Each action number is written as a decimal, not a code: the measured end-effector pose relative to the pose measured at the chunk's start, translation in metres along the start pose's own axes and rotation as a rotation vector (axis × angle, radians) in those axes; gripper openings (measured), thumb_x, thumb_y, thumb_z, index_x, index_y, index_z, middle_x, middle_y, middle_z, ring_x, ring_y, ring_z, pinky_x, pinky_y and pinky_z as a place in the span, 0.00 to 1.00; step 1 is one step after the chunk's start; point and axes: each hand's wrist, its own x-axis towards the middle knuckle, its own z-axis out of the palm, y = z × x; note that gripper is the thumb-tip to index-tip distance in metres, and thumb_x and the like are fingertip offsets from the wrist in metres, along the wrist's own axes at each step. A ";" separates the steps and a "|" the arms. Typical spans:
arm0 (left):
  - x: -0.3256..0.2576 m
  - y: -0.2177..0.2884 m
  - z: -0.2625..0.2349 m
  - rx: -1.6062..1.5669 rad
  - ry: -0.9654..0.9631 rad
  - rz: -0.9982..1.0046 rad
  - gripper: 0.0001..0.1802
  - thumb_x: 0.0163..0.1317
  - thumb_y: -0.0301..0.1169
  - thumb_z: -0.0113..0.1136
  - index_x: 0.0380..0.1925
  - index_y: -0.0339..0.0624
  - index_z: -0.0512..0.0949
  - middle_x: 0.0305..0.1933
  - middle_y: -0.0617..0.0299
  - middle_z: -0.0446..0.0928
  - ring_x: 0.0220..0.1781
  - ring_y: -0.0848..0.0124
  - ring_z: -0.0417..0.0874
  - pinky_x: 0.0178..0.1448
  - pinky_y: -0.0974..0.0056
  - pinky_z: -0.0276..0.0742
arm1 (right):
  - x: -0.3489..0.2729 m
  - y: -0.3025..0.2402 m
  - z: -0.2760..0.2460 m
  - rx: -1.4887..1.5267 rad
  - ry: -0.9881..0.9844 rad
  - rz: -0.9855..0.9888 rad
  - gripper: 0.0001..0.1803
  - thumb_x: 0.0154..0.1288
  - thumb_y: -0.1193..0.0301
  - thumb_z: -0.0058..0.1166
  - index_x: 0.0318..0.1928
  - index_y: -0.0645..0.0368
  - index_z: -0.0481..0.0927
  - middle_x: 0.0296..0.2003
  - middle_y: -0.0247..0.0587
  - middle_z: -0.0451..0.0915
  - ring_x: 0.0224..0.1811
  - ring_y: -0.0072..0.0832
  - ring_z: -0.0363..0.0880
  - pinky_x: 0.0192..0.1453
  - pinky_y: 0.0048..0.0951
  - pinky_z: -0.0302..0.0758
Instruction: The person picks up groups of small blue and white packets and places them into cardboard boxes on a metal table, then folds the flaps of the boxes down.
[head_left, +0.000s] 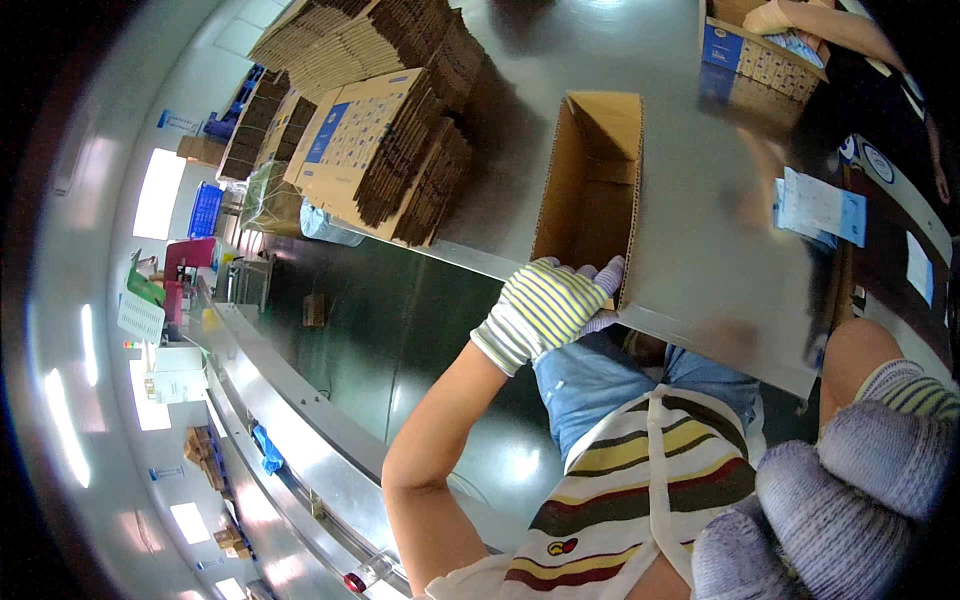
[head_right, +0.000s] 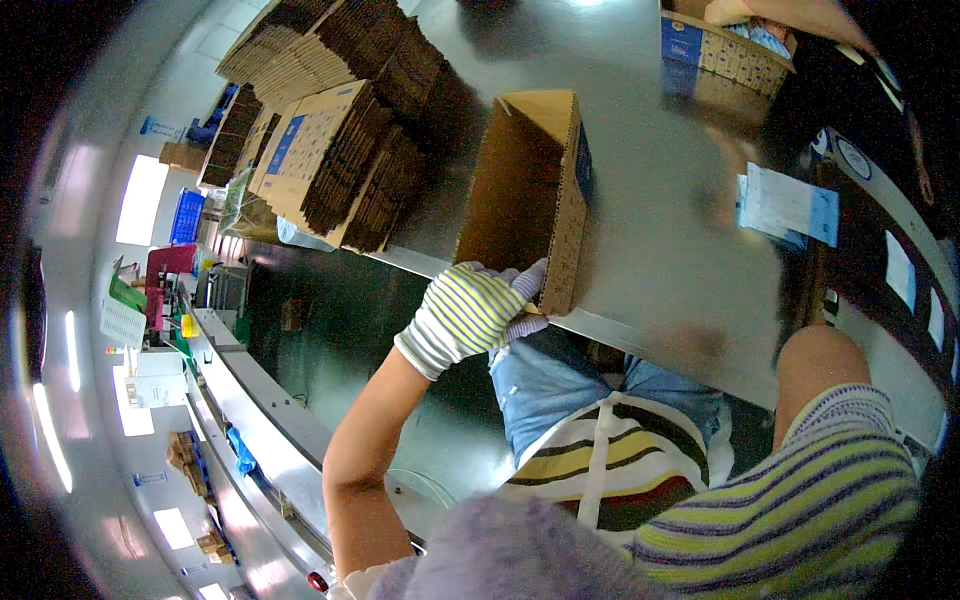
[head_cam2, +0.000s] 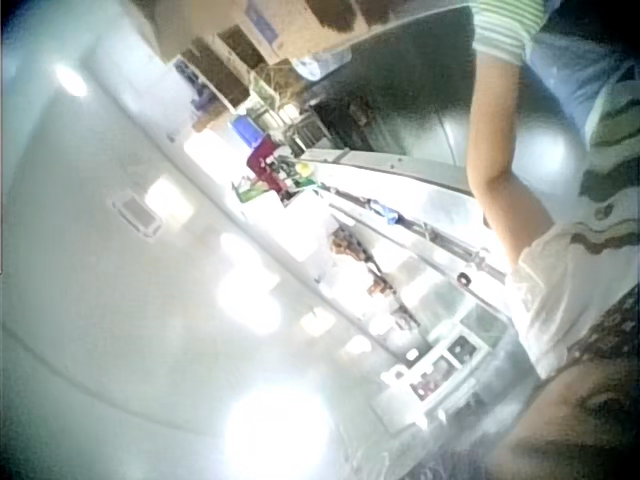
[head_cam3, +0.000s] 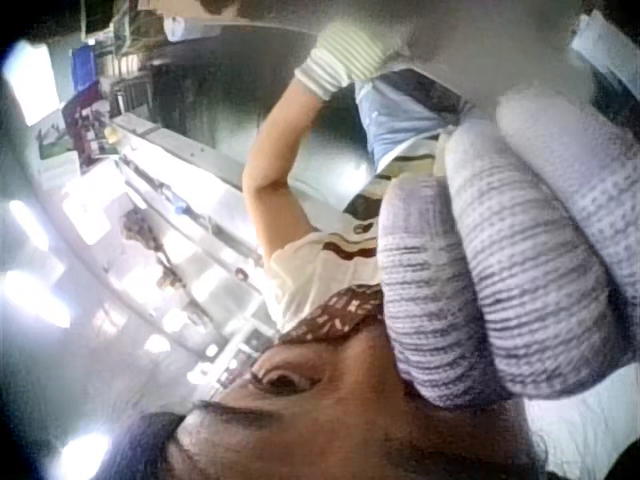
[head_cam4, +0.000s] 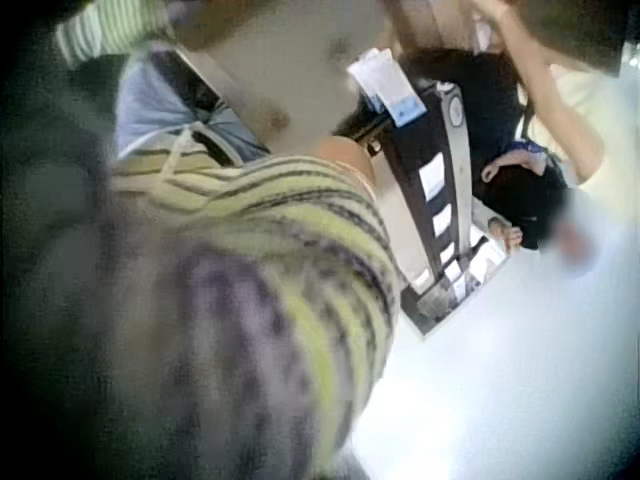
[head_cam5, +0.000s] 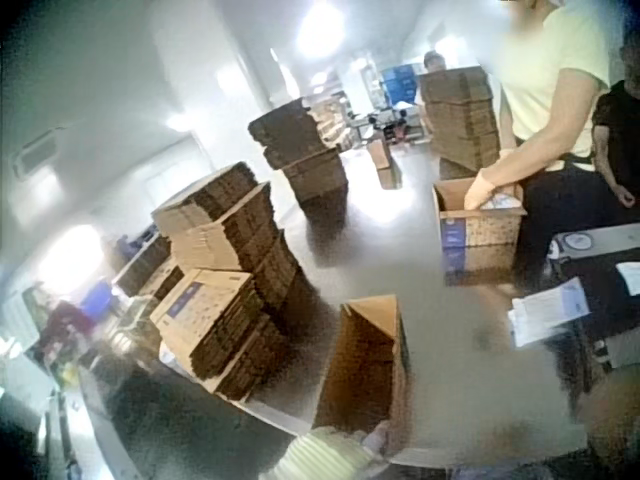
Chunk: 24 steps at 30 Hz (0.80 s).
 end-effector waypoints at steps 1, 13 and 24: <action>0.000 0.000 -0.002 -0.040 -0.064 -0.010 0.31 0.60 0.51 0.49 0.53 0.37 0.69 0.27 0.57 0.77 0.26 0.60 0.79 0.33 0.59 0.75 | -0.003 0.001 -0.003 0.006 0.005 0.005 0.15 0.54 0.63 0.59 0.41 0.53 0.75 0.39 0.40 0.77 0.43 0.39 0.76 0.48 0.37 0.73; 0.018 0.000 0.003 -0.071 0.034 -0.151 0.36 0.52 0.54 0.61 0.53 0.39 0.70 0.21 0.56 0.78 0.24 0.58 0.80 0.31 0.58 0.75 | -0.134 0.071 0.083 0.079 0.384 0.866 0.14 0.55 0.66 0.59 0.41 0.54 0.75 0.40 0.40 0.78 0.42 0.39 0.77 0.47 0.37 0.74; 0.032 0.024 0.007 -0.036 0.211 -0.174 0.29 0.54 0.39 0.61 0.50 0.30 0.67 0.25 0.55 0.76 0.20 0.62 0.78 0.26 0.61 0.73 | -0.206 0.064 0.244 0.049 -0.085 1.161 0.35 0.58 0.54 0.51 0.59 0.65 0.65 0.59 0.57 0.64 0.65 0.50 0.59 0.71 0.49 0.53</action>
